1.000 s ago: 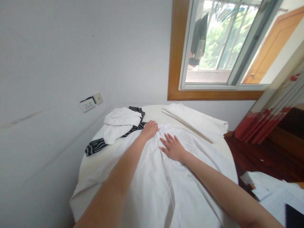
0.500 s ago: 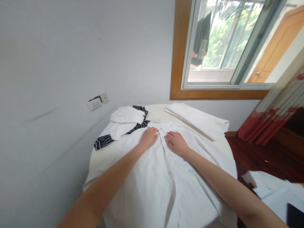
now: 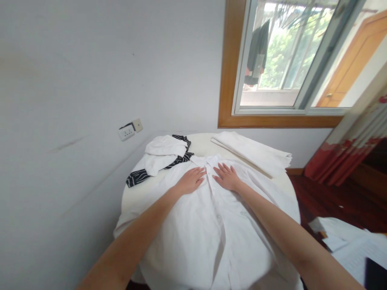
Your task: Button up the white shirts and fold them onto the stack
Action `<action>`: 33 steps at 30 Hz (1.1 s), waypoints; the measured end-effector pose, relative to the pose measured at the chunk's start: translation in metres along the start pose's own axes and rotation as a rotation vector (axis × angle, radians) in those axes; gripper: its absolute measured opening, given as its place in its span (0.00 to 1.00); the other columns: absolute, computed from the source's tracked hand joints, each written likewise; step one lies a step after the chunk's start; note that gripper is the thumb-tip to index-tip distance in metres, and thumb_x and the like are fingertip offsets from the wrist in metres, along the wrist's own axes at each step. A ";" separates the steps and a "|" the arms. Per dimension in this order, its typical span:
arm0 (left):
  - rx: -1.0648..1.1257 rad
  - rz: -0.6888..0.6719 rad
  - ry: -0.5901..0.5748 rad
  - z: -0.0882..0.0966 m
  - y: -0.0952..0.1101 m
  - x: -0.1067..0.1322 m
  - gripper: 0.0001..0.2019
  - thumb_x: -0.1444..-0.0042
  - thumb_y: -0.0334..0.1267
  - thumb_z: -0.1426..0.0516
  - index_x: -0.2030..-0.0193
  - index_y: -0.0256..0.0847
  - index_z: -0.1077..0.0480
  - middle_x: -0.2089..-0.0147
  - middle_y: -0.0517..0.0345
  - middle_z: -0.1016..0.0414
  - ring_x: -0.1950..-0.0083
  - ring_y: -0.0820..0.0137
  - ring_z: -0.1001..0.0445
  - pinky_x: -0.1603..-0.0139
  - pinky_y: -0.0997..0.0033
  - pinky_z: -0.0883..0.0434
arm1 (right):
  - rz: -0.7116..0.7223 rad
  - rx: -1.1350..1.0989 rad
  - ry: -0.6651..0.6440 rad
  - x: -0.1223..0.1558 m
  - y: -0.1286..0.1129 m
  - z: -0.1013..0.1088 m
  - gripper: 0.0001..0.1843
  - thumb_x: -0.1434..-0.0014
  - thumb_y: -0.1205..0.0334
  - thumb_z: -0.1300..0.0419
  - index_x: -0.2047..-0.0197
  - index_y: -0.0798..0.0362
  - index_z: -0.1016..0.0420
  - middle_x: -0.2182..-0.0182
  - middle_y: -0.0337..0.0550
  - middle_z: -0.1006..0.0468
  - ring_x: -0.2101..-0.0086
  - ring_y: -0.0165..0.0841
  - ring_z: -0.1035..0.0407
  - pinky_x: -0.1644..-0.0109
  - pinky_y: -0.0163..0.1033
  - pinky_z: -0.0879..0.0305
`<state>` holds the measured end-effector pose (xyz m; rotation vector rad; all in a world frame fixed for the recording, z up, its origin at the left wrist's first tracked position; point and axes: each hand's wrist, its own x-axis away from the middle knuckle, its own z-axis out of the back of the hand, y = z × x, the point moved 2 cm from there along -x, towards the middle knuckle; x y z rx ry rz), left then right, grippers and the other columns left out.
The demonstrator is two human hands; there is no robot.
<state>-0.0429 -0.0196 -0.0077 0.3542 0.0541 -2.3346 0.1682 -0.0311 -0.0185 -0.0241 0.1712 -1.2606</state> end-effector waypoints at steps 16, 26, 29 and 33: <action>-0.002 0.012 -0.071 -0.002 0.002 0.008 0.25 0.35 0.52 0.59 0.35 0.50 0.45 0.30 0.57 0.49 0.30 0.64 0.50 0.32 0.55 0.51 | 0.019 -0.044 -0.100 0.004 -0.004 0.014 0.40 0.43 0.28 0.63 0.32 0.37 0.53 0.31 0.47 0.59 0.34 0.47 0.67 0.36 0.61 0.70; -0.038 0.069 0.093 0.006 0.008 0.014 0.23 0.37 0.48 0.55 0.38 0.46 0.39 0.35 0.54 0.39 0.34 0.65 0.42 0.34 0.61 0.45 | 0.065 -0.017 0.050 0.018 -0.008 0.020 0.36 0.42 0.30 0.58 0.35 0.34 0.46 0.31 0.41 0.59 0.34 0.46 0.66 0.36 0.60 0.70; -0.076 0.136 0.089 0.001 0.005 0.016 0.23 0.36 0.46 0.56 0.38 0.41 0.38 0.35 0.52 0.38 0.34 0.64 0.42 0.34 0.60 0.46 | 0.058 -0.008 0.029 0.020 -0.010 0.020 0.36 0.41 0.32 0.61 0.33 0.36 0.49 0.31 0.42 0.58 0.34 0.44 0.65 0.35 0.59 0.70; -0.060 0.112 0.036 -0.003 -0.001 0.018 0.23 0.36 0.46 0.57 0.38 0.41 0.39 0.34 0.53 0.41 0.33 0.64 0.43 0.33 0.60 0.46 | 0.032 -0.037 -0.105 0.017 -0.007 0.016 0.39 0.41 0.31 0.65 0.32 0.38 0.52 0.31 0.44 0.59 0.34 0.44 0.65 0.35 0.59 0.70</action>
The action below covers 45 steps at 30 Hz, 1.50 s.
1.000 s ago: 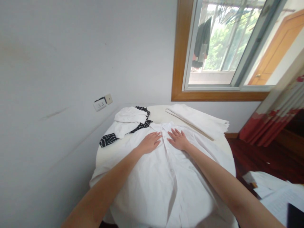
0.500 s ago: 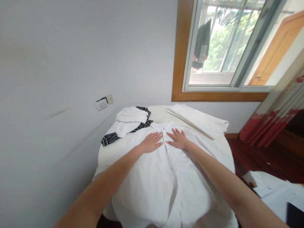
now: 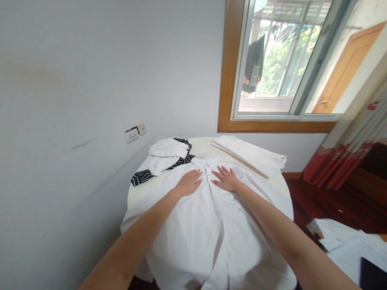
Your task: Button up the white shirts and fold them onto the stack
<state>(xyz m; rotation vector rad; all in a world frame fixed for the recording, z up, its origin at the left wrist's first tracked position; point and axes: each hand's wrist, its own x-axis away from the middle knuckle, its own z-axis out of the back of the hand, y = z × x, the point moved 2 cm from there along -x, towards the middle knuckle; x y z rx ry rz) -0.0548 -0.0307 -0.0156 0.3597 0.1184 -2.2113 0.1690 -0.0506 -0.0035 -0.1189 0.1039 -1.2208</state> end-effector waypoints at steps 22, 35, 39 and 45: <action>-0.060 0.373 -0.074 -0.008 -0.038 -0.009 0.30 0.39 0.59 0.61 0.33 0.50 0.47 0.29 0.54 0.52 0.30 0.60 0.53 0.33 0.44 0.57 | -0.220 0.041 0.107 -0.040 0.074 -0.011 0.40 0.40 0.33 0.64 0.32 0.46 0.50 0.32 0.42 0.54 0.34 0.41 0.61 0.34 0.52 0.63; -0.141 0.346 0.001 0.015 -0.034 -0.025 0.23 0.38 0.50 0.55 0.44 0.42 0.33 0.40 0.45 0.34 0.38 0.56 0.39 0.41 0.53 0.41 | -0.075 0.173 0.323 -0.034 0.045 0.013 0.26 0.35 0.49 0.55 0.39 0.51 0.38 0.40 0.51 0.37 0.40 0.40 0.47 0.39 0.46 0.51; -0.145 0.502 0.091 0.024 -0.040 -0.048 0.18 0.38 0.39 0.55 0.56 0.35 0.26 0.54 0.42 0.26 0.48 0.58 0.31 0.48 0.62 0.34 | -0.122 0.136 0.330 -0.055 0.027 0.024 0.20 0.35 0.61 0.54 0.45 0.53 0.31 0.45 0.51 0.31 0.45 0.38 0.40 0.44 0.41 0.45; -0.023 0.782 0.135 0.010 -0.050 -0.073 0.24 0.37 0.51 0.57 0.62 0.38 0.26 0.59 0.44 0.24 0.55 0.57 0.26 0.59 0.63 0.31 | -0.481 0.008 0.360 -0.083 0.033 0.017 0.21 0.34 0.58 0.58 0.50 0.54 0.26 0.52 0.55 0.28 0.51 0.41 0.36 0.51 0.42 0.40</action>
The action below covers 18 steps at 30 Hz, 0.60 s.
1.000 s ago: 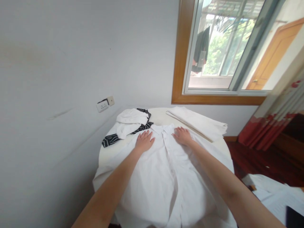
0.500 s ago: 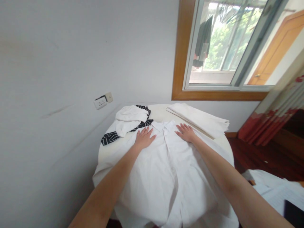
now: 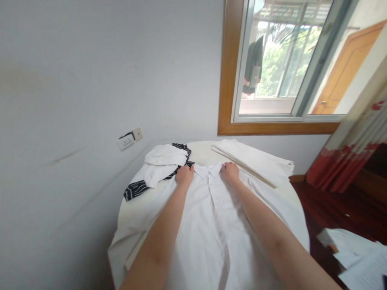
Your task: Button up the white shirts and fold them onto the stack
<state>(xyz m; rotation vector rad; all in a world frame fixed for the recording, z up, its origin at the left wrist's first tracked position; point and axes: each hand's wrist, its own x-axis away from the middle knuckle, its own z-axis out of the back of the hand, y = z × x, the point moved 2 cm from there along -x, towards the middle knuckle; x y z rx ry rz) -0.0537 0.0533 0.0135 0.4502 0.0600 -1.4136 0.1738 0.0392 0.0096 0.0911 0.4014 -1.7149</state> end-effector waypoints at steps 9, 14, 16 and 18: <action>0.005 -0.045 0.075 -0.015 0.001 -0.002 0.22 0.39 0.54 0.54 0.51 0.41 0.31 0.54 0.45 0.25 0.53 0.59 0.27 0.57 0.64 0.32 | 0.054 -0.104 0.069 -0.007 0.007 -0.014 0.18 0.38 0.52 0.49 0.49 0.46 0.27 0.52 0.50 0.29 0.51 0.43 0.38 0.52 0.44 0.41; 0.062 -0.108 0.042 -0.015 -0.004 -0.005 0.18 0.38 0.50 0.53 0.57 0.43 0.28 0.56 0.49 0.25 0.56 0.63 0.27 0.59 0.67 0.32 | 0.134 -0.228 0.167 -0.012 0.008 -0.009 0.14 0.38 0.56 0.49 0.55 0.50 0.25 0.56 0.48 0.27 0.52 0.39 0.38 0.48 0.41 0.44; 0.121 -0.140 0.040 -0.012 -0.005 -0.005 0.15 0.39 0.48 0.51 0.58 0.42 0.28 0.58 0.52 0.25 0.56 0.65 0.28 0.58 0.69 0.33 | 0.175 -0.295 0.189 -0.012 0.008 -0.008 0.14 0.38 0.58 0.50 0.55 0.51 0.26 0.57 0.47 0.27 0.54 0.37 0.36 0.49 0.39 0.43; 0.176 -0.157 0.057 -0.007 -0.005 -0.004 0.13 0.39 0.45 0.50 0.58 0.43 0.29 0.60 0.54 0.25 0.56 0.67 0.28 0.58 0.71 0.34 | 0.201 -0.365 0.180 -0.011 0.008 -0.009 0.15 0.38 0.59 0.52 0.54 0.51 0.28 0.58 0.45 0.26 0.56 0.35 0.34 0.52 0.36 0.41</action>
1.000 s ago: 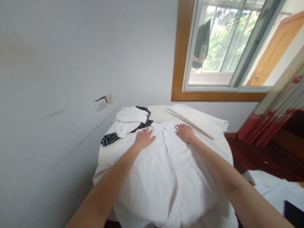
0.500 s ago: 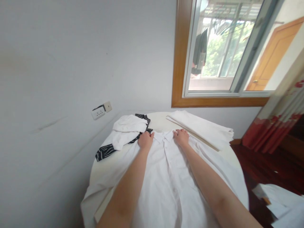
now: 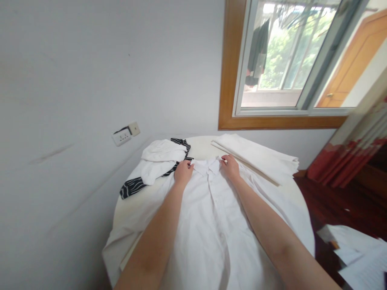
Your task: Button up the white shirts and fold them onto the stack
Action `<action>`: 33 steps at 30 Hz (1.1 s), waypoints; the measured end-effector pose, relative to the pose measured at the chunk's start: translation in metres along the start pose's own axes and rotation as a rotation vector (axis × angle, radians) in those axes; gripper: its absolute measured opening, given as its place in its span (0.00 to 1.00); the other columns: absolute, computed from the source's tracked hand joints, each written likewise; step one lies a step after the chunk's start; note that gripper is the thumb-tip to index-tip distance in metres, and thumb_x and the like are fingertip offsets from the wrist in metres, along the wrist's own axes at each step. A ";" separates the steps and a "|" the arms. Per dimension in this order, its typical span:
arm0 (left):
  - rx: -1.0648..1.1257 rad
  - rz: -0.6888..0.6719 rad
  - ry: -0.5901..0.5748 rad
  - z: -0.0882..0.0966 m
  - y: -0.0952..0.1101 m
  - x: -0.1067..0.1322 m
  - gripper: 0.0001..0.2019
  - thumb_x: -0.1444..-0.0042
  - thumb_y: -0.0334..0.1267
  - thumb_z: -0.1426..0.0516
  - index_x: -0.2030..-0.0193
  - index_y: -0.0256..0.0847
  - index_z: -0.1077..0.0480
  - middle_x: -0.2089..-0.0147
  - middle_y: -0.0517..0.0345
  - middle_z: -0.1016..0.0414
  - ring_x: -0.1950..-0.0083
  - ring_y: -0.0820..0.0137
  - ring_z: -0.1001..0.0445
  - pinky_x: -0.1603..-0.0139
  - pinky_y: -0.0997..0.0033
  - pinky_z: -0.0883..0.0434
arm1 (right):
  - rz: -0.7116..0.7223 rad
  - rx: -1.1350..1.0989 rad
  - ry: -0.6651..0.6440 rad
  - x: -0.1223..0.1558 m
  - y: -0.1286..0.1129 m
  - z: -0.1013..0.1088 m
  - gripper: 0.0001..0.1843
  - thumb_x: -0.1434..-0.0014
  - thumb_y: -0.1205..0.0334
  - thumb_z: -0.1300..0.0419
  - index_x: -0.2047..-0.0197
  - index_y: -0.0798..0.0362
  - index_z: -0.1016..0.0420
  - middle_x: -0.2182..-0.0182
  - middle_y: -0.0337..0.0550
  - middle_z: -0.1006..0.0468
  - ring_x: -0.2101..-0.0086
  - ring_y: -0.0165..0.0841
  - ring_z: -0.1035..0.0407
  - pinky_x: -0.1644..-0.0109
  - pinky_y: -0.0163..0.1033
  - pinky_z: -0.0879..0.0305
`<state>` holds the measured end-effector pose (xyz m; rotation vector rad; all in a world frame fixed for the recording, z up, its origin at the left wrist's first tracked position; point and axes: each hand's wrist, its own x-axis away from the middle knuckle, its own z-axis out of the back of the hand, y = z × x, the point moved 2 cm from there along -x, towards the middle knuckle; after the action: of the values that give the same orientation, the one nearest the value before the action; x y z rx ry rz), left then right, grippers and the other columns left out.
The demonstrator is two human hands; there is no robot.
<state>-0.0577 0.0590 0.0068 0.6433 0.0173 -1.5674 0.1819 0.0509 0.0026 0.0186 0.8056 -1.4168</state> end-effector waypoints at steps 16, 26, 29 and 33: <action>-0.073 -0.106 0.126 0.010 0.027 0.011 0.18 0.44 0.26 0.51 0.46 0.38 0.38 0.50 0.46 0.33 0.47 0.63 0.34 0.46 0.63 0.38 | 0.075 0.079 -0.121 0.012 -0.019 -0.008 0.25 0.42 0.72 0.53 0.41 0.52 0.40 0.46 0.50 0.33 0.50 0.34 0.35 0.48 0.37 0.41; -0.170 -0.461 -0.098 -0.009 0.062 0.006 0.13 0.40 0.46 0.49 0.58 0.42 0.28 0.55 0.49 0.31 0.47 0.59 0.38 0.47 0.59 0.40 | 0.366 0.214 -0.445 0.058 -0.050 0.045 0.17 0.37 0.62 0.51 0.50 0.46 0.27 0.52 0.44 0.25 0.51 0.38 0.34 0.47 0.42 0.40; -0.182 -0.447 -0.119 -0.016 0.057 0.002 0.15 0.41 0.50 0.48 0.57 0.42 0.29 0.54 0.49 0.31 0.47 0.59 0.38 0.46 0.60 0.41 | 0.432 0.156 -0.482 0.087 -0.050 0.046 0.23 0.35 0.50 0.53 0.39 0.43 0.36 0.40 0.44 0.36 0.42 0.40 0.42 0.41 0.48 0.45; -0.194 -0.457 -0.131 -0.017 0.054 0.000 0.13 0.40 0.49 0.49 0.57 0.44 0.31 0.53 0.51 0.31 0.46 0.60 0.39 0.45 0.59 0.43 | 0.450 0.159 -0.502 0.112 -0.045 0.039 0.28 0.36 0.42 0.56 0.35 0.39 0.43 0.34 0.42 0.46 0.36 0.44 0.55 0.36 0.59 0.58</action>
<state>-0.0014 0.0595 0.0120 0.3971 0.2300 -2.0165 0.1549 -0.0731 -0.0048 -0.0318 0.2476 -0.9904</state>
